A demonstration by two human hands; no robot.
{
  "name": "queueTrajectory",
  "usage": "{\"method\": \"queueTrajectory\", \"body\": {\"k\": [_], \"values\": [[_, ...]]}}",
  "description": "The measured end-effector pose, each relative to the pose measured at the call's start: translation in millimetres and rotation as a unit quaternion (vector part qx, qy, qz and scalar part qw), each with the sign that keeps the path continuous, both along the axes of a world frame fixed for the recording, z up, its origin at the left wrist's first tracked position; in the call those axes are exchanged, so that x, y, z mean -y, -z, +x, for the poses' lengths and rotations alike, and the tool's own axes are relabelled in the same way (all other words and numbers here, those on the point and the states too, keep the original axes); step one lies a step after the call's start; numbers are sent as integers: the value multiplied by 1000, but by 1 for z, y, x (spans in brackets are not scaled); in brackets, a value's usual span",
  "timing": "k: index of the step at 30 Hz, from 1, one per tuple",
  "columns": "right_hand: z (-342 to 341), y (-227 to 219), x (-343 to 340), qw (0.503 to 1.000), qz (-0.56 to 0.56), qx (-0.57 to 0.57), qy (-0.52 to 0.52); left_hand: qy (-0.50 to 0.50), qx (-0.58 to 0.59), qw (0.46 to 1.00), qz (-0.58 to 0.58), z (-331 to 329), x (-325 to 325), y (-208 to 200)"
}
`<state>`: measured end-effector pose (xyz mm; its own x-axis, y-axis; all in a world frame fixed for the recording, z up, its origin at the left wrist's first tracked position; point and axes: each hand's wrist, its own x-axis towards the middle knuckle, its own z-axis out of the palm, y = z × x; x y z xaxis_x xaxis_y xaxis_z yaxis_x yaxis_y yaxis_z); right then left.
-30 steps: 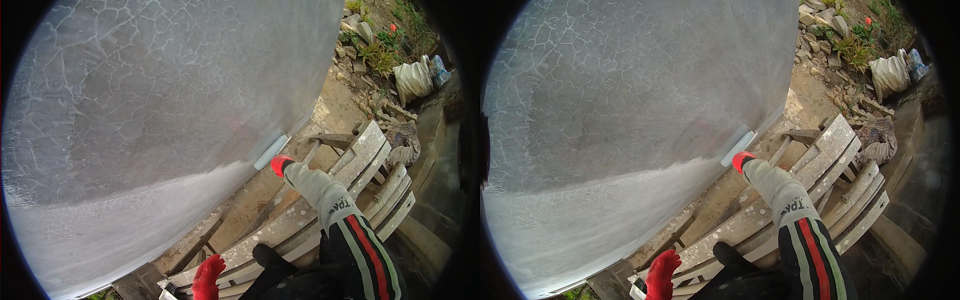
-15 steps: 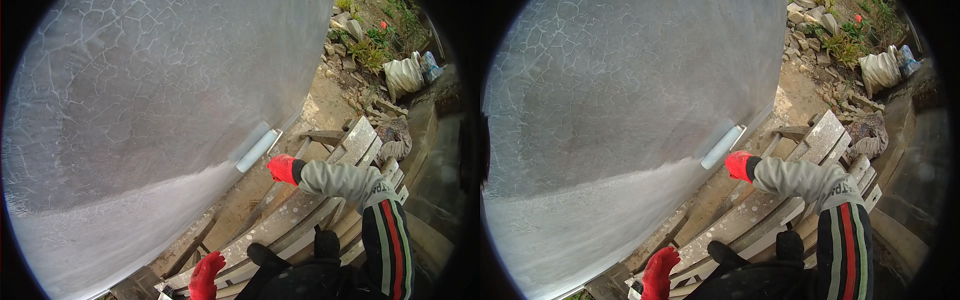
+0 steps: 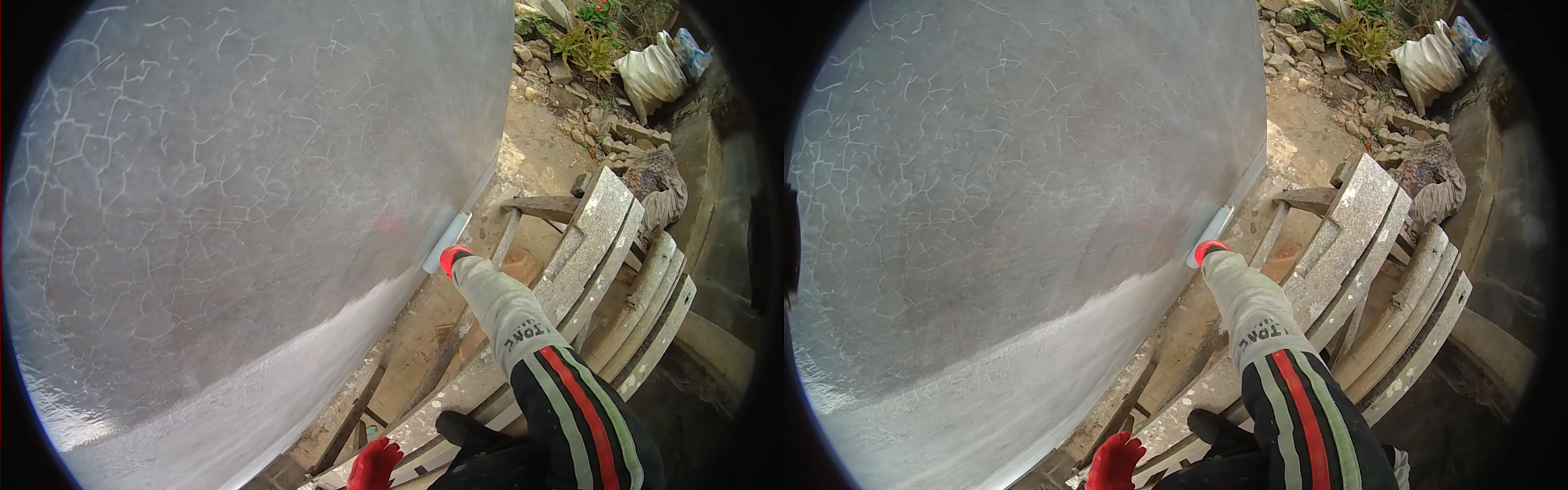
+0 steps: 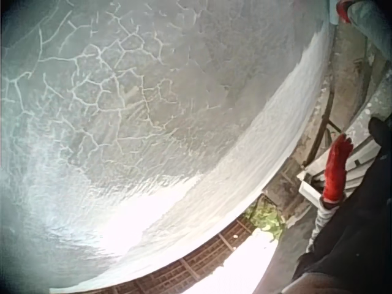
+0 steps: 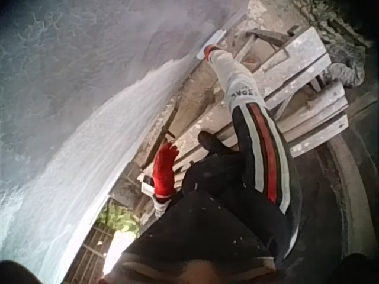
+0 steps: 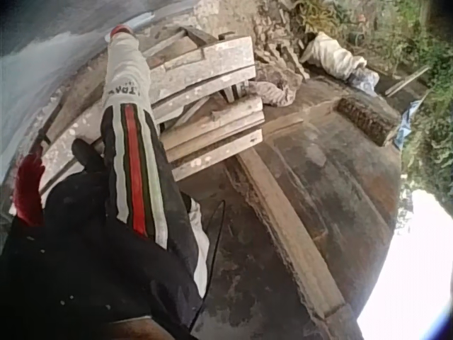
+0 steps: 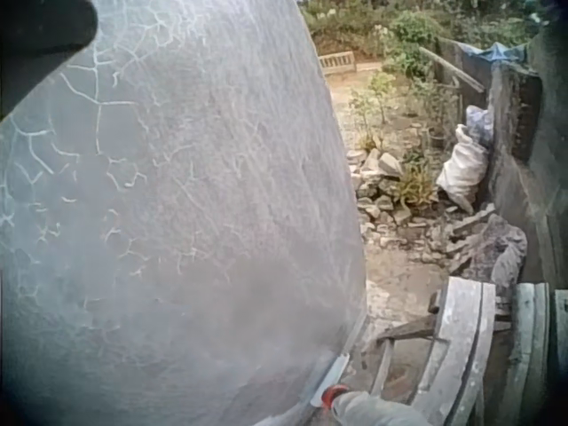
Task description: The person paints a wall using a paint roller, rolls the paint roller in a paint tray, and applies paint onto the wall.
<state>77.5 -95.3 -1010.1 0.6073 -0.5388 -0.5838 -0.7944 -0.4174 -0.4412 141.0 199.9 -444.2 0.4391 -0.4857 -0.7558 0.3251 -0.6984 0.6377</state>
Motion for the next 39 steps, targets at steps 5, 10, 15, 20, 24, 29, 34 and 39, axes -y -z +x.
{"method": "queueTrajectory", "body": {"k": [5, 10, 15, 20, 24, 29, 34, 39], "values": [[-2, -7, -2, 987, 76, -39, 140, -8, -42, 999, 7, 1, 10, 2], [-4, -4, -7, 981, 116, -68, 139, -7, -47, 999, 2, -1, 22, 1], [-12, 9, 1, 972, 170, -50, 156, 2, -20, 999, 41, -4, 31, 1], [-16, 42, 0, 975, 127, -28, 179, 42, -11, 992, 122, 3, 33, 1], [-18, 72, -4, 988, 75, -23, 131, 237, 87, 964, 82, 9, 30, 5], [-32, 75, -1, 993, 52, -16, 106, 234, 91, 963, 94, 11, 28, 7], [-42, 54, 10, 988, 90, -25, 126, 289, 113, 945, 104, 13, 31, 10], [-44, 35, 17, 978, 109, 25, 174, 113, -8, 985, 134, 14, 30, 9]]}}
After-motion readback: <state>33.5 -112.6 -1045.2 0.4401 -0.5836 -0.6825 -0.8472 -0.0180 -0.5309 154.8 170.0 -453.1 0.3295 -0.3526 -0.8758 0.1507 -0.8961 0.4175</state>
